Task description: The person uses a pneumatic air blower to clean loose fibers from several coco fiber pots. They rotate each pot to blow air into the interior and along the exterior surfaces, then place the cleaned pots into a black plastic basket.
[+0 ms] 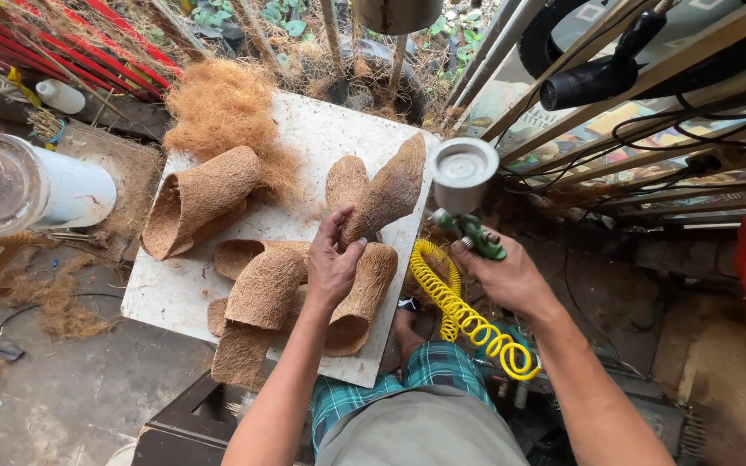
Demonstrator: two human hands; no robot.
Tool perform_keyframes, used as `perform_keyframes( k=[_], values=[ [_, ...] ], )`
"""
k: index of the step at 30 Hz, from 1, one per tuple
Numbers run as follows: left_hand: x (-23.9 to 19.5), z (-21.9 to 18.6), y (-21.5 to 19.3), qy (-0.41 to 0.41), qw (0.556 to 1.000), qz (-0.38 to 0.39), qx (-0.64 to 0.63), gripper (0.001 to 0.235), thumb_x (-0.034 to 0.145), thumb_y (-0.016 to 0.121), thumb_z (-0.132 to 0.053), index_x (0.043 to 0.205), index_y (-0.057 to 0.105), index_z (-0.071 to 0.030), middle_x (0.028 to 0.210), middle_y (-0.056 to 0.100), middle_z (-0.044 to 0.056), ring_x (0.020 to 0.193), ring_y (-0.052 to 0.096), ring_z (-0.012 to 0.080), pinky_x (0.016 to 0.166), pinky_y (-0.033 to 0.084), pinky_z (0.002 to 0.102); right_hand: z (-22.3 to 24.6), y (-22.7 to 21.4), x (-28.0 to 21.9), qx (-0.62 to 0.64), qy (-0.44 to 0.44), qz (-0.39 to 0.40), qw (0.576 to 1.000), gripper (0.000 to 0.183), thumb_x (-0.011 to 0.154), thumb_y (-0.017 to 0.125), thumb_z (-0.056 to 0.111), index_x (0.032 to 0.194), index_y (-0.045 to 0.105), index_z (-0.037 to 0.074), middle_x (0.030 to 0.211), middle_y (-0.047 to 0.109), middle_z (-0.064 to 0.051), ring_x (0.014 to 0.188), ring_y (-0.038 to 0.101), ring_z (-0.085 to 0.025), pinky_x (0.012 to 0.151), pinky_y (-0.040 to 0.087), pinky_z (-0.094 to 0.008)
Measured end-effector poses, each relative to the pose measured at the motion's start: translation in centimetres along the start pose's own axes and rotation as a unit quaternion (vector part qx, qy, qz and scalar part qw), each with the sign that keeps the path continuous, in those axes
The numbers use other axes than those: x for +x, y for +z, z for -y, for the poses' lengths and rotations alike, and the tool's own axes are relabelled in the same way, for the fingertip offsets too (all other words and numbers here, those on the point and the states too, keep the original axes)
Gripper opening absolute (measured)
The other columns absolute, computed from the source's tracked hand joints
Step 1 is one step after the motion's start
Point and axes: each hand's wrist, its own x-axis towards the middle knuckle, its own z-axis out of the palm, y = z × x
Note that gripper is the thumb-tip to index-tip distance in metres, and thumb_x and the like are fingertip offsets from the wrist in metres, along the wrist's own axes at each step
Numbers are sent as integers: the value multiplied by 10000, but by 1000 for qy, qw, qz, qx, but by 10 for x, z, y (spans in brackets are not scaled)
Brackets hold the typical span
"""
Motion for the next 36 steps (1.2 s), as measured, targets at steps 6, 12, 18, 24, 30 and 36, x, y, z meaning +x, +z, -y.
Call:
perform_keyframes(
  k=[6, 12, 18, 24, 30, 36],
  values=[
    [-5, -18, -1, 23, 999, 7, 34, 517, 851, 591, 49, 1354, 569, -65, 1277, 599, 251, 1200, 584, 390, 1005, 500, 515, 71, 6, -39, 20, -23, 83, 996, 310, 863, 749, 277, 704, 625, 42, 601, 590, -125, 655, 526, -186, 610, 431, -340],
    [-10, -24, -8, 31, 997, 6, 65, 482, 850, 585, 70, 1302, 628, -90, 1278, 621, 210, 1218, 578, 349, 1006, 491, 474, 16, 2, -8, -4, -43, 51, 998, 313, 863, 774, 339, 732, 641, 88, 646, 583, -59, 676, 513, -150, 630, 401, -318],
    [-17, -33, -14, 39, 998, 7, 55, 430, 864, 574, 97, 1246, 652, -85, 1277, 622, 241, 1212, 581, 397, 1031, 475, 510, -18, -9, 28, -20, -3, 4, 1000, 378, 842, 801, 407, 681, 626, 113, 558, 556, -34, 574, 501, -141, 538, 377, -282],
    [-18, -29, -21, 46, 998, 13, 47, 428, 841, 591, 116, 1204, 677, -95, 1269, 643, 210, 1221, 588, 372, 1042, 474, 503, -27, -17, 41, -2, 12, -27, 1000, 371, 849, 812, 379, 678, 643, 96, 553, 560, -19, 562, 489, -124, 515, 368, -266],
    [-17, -11, -26, 18, 1000, 9, 14, 444, 845, 597, 89, 1230, 667, -121, 1257, 651, 173, 1202, 601, 330, 984, 531, 480, -28, -23, 39, -5, 9, -17, 1000, 492, 910, 745, 447, 586, 598, 108, 502, 537, -37, 496, 478, -149, 504, 379, -273],
    [-16, 12, -18, -79, 979, -76, -170, 513, 848, 632, -9, 1342, 519, -91, 1254, 617, 74, 1053, 623, 196, 876, 601, 405, -11, -19, 15, 15, 44, 38, 998, 498, 930, 720, 496, 675, 603, 85, 551, 546, -88, 514, 487, -211, 524, 397, -316]
  ],
)
